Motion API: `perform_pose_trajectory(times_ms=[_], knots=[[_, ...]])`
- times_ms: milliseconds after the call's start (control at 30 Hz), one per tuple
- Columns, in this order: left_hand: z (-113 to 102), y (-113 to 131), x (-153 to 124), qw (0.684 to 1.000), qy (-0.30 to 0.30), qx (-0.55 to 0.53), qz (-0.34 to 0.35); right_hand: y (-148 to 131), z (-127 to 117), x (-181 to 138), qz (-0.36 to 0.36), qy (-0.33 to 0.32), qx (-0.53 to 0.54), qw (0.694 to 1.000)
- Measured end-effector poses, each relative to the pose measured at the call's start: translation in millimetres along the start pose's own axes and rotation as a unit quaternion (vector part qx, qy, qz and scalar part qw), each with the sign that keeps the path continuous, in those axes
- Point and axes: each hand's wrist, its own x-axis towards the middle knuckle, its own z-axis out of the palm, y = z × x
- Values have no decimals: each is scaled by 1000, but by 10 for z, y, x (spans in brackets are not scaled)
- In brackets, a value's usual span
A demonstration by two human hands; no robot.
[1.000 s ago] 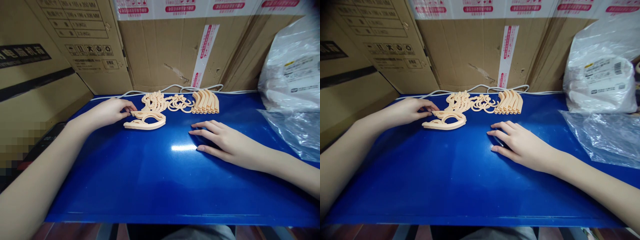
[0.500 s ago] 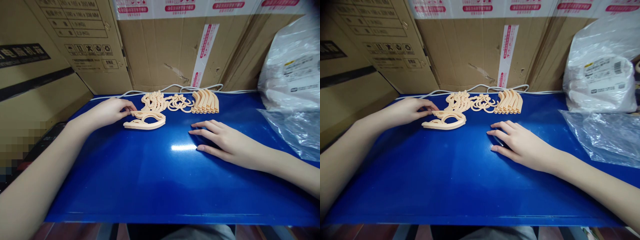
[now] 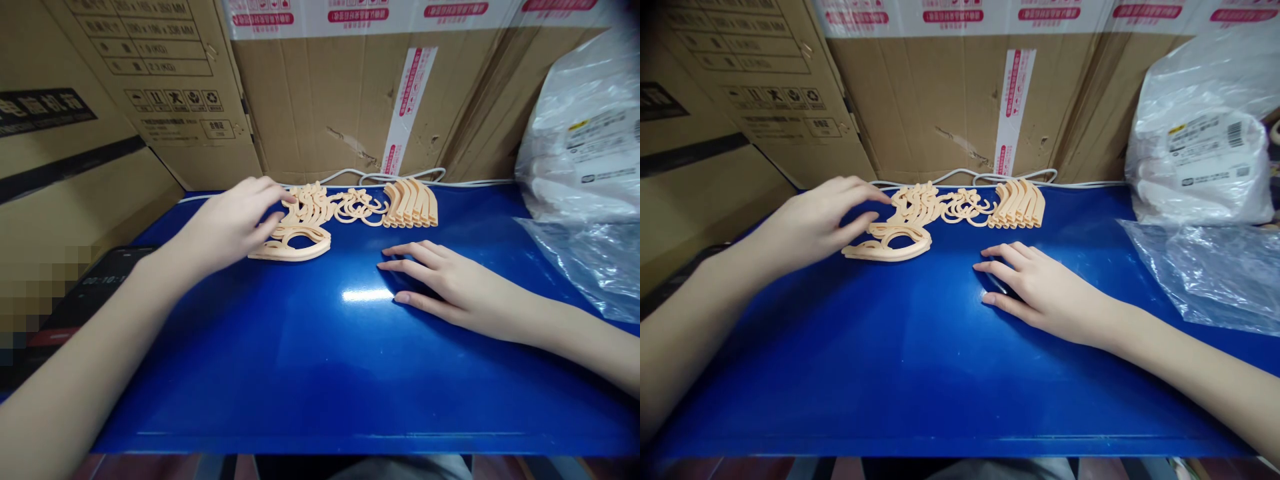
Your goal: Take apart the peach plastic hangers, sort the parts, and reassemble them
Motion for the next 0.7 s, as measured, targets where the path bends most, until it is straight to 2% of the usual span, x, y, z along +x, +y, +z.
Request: perform_pose_trajectory(times_ms=[67,167,267,367,500,600,700], knots=[[32,265,-36,998,8,-33,50,5,5,0,-2,-3,-3,1000],[165,617,-111,984,-47,-96,143,20,15,1,-5,-1,-4,1000],[336,795,-175,969,-78,-139,191,38,18,8,0,6,5,1000],[450,812,-199,961,-103,-176,186,58,3,31,11,9,38,999],[474,779,-186,957,-104,-202,181,131,-94,105,51,27,93,994],[456,779,-174,957,-105,-201,183,278,-244,199,117,64,94,987],[442,781,-170,957,-109,-193,188,529,-395,320,192,81,43,977]])
